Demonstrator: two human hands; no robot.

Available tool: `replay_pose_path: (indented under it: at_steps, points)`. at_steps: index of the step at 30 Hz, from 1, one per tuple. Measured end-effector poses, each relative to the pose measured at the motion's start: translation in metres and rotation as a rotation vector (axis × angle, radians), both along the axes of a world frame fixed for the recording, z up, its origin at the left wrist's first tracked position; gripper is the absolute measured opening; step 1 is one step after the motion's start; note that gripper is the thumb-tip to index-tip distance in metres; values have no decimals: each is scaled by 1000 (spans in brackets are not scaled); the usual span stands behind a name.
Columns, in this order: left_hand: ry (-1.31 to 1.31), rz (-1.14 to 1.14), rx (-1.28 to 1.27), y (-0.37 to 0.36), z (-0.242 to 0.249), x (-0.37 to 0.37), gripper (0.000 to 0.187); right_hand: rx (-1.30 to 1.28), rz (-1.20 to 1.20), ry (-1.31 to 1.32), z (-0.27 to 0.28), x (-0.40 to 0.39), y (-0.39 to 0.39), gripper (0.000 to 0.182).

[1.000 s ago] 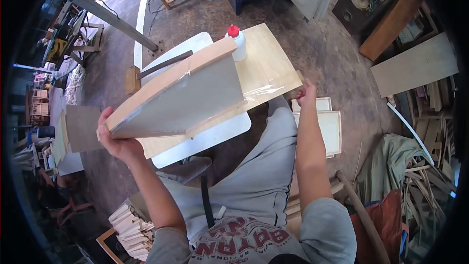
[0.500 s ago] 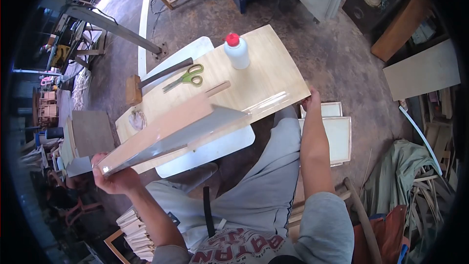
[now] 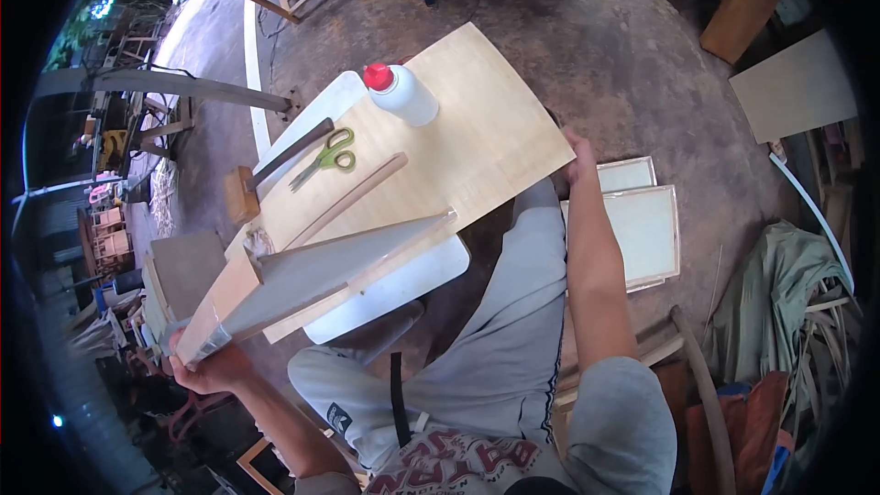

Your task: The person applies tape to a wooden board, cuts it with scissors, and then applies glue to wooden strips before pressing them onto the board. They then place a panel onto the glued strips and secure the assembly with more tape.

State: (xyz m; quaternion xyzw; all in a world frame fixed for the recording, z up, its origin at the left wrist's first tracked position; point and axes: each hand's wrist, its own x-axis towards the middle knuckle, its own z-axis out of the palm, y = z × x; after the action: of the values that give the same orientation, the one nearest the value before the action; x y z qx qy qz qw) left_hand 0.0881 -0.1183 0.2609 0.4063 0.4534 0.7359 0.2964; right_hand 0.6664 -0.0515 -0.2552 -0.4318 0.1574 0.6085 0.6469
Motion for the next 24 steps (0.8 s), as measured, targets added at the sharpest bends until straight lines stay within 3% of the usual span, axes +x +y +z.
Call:
replay_pose_path:
  at_steps: [2,3,5,7,13,17,19,22,24]
  points:
    - [-31,64,2,0,1,0,43,0,6,-92,-18,9,3,41]
    - [-49,152,-6,4,5,13,42,-45,-35,-5,-27,15,7,41]
    - [-69,266,-15,6,9,12,41,-64,-16,2,-11,11,9,42]
    - [-65,210,10,1,6,-11,41,-90,1,97,30,18,7,41]
    - [-37,169,64,-10,2,-94,43,33,1,108,87,6,1,48]
    - [-89,213,84,-17,6,-140,44,37,-3,15,137,-5,-6,34]
    - [-91,265,91,-25,6,-163,45,78,47,-126,149,-9,-11,34]
    - [-140,161,71,-34,-3,-187,44,-29,22,-202,154,-15,-3,42]
    - [-115,86,80,-36,-15,-201,45,-6,24,-146,142,-15,6,49]
